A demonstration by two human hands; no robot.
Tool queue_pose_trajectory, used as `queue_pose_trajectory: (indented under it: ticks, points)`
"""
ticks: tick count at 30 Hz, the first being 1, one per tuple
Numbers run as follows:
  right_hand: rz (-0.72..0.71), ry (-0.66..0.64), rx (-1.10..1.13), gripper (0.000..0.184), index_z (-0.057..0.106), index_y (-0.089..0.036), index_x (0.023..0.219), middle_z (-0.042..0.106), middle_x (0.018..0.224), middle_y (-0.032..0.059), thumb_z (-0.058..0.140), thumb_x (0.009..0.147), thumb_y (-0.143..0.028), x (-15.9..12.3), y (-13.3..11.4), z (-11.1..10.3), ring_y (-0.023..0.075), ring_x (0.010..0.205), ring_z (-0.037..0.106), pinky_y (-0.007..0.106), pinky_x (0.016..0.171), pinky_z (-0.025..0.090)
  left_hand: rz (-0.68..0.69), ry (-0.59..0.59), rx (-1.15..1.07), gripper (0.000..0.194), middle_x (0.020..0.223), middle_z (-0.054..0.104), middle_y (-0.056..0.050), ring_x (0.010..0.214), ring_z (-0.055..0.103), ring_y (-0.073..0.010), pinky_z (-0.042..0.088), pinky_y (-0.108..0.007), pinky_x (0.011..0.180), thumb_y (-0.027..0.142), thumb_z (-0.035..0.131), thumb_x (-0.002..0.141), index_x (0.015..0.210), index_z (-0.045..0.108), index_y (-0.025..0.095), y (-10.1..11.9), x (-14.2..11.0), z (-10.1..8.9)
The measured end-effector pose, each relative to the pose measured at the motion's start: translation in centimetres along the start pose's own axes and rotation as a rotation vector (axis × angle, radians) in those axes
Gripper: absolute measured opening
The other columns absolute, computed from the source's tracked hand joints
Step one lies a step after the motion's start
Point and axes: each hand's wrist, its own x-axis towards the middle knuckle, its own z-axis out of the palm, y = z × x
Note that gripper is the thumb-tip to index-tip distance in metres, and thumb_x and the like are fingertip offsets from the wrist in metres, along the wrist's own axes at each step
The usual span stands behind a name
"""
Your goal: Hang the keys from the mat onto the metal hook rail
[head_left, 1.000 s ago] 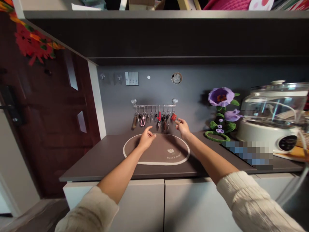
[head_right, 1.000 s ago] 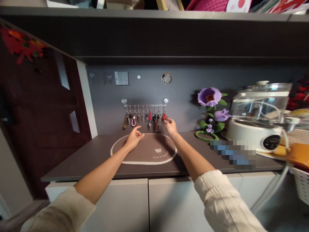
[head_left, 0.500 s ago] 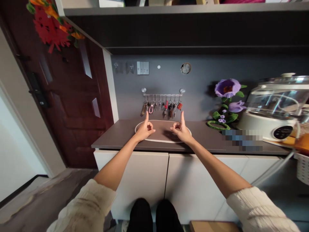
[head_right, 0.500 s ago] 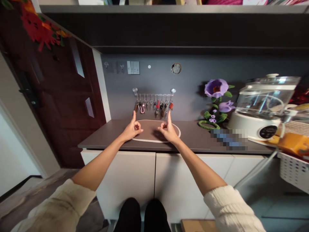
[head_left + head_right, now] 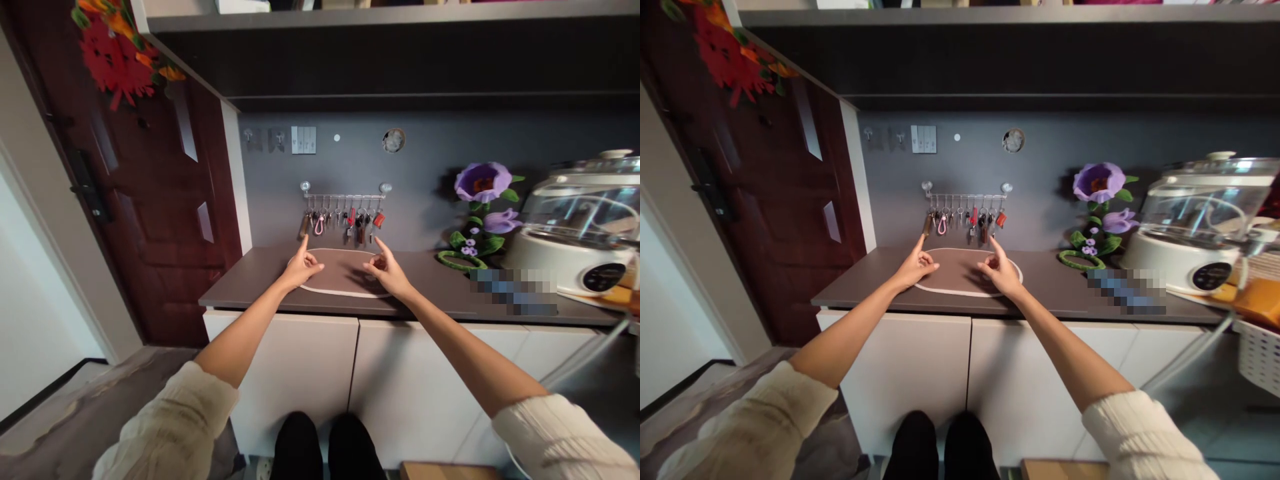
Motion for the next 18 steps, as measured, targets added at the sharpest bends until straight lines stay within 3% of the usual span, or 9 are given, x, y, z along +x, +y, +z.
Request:
queue_pose_trajectory:
  ticks: [4,9,14,18]
  points:
    - [0.053,0.145,-0.097,0.073,0.045,-0.022,0.124,0.058,0.092,0.0043,0.071,0.058,-0.04,3.8,1.5,-2.2,0.0172,0.083,0.055,0.036,0.082,0.045,-0.082,0.223,0.149,0.083,0.112,0.052,-0.009,0.098,0.05,-0.0169,0.038,-0.03,0.087,0.036,0.069,0.06,0.132,0.032,0.019,-0.8,4.0,-1.7]
    - [0.172,0.264,-0.143,0.087,0.04,-0.017,0.126,0.05,0.12,0.0154,0.076,0.051,-0.042,9.7,3.3,-4.7,0.0265,0.107,0.049,0.04,0.089,0.043,-0.177,0.339,0.189,0.086,0.131,0.04,-0.016,0.121,0.038,-0.0263,0.032,-0.035,0.097,0.036,0.075,0.053,0.127,0.037,0.015,-1.7,10.1,-2.7]
    - [0.243,0.362,-0.031,0.101,0.024,-0.018,0.133,0.042,0.129,0.0163,0.075,0.05,-0.044,14.5,5.4,-5.0,0.0256,0.113,0.046,0.038,0.093,0.041,-0.222,0.388,0.016,0.086,0.128,0.044,-0.018,0.114,0.047,-0.0237,0.041,-0.031,0.088,0.035,0.076,0.054,0.126,0.034,0.015,-3.0,15.1,-1.5]
    - [0.205,0.397,0.084,0.101,0.019,-0.019,0.133,0.044,0.127,0.0144,0.073,0.052,-0.046,16.5,7.0,-3.1,0.0224,0.111,0.049,0.034,0.093,0.042,-0.217,0.449,-0.144,0.074,0.109,0.058,-0.014,0.092,0.059,-0.0177,0.046,-0.028,0.076,0.033,0.075,0.056,0.117,0.039,0.015,-3.7,17.2,0.3]
